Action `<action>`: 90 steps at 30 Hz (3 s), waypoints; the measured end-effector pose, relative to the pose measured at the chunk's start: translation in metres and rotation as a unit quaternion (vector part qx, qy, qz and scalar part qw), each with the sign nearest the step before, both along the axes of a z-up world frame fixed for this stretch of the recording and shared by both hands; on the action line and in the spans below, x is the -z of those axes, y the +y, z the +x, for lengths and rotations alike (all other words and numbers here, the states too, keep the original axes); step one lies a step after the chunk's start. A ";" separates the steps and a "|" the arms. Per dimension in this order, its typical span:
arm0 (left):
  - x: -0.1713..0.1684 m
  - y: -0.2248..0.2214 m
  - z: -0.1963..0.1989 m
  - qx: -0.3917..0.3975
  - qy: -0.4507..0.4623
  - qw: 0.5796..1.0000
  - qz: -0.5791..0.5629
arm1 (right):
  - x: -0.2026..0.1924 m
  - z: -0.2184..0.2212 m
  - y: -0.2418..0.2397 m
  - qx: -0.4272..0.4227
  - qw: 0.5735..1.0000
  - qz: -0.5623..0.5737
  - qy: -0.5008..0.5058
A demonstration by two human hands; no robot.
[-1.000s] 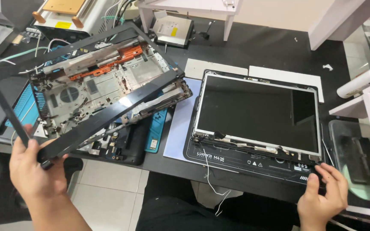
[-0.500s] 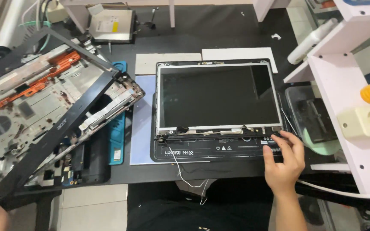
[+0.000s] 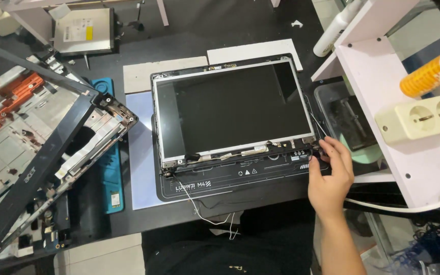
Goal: The person removes the laptop screen assembly from the chassis by detaching cables and unscrewing fasteners. They then place the screen face-down and remove the bezel and internal components using a screwdriver.
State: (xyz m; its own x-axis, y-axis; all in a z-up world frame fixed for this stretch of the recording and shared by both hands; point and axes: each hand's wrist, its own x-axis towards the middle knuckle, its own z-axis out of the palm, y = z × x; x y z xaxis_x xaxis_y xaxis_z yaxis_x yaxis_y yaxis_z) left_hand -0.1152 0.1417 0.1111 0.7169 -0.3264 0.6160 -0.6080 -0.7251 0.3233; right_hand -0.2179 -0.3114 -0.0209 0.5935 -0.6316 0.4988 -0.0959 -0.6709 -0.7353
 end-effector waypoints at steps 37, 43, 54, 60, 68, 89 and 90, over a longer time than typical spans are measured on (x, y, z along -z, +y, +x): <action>0.121 -0.131 0.075 0.219 0.088 0.936 -0.263 | -0.004 0.003 -0.008 -0.005 0.999 0.000 0.037; 0.125 -0.127 0.073 0.170 0.075 0.946 -0.265 | -0.002 0.001 -0.008 -0.013 0.999 -0.007 0.030; 0.133 -0.121 0.073 0.139 0.084 0.938 -0.306 | 0.010 -0.003 -0.012 -0.023 1.000 -0.001 -0.013; 0.128 -0.122 0.072 0.131 0.073 0.948 -0.279 | -0.009 -0.001 0.007 0.024 0.990 -0.126 -0.055; 0.134 -0.123 0.073 0.103 0.053 0.945 -0.306 | -0.023 0.039 0.048 -0.064 0.936 -0.306 0.160; 0.070 -0.200 0.023 0.231 -0.076 0.964 -0.104 | -0.002 0.032 0.042 0.001 0.950 -0.286 0.126; 0.074 -0.216 0.027 0.233 -0.076 0.964 -0.104 | 0.000 0.032 0.041 0.003 0.950 -0.285 0.127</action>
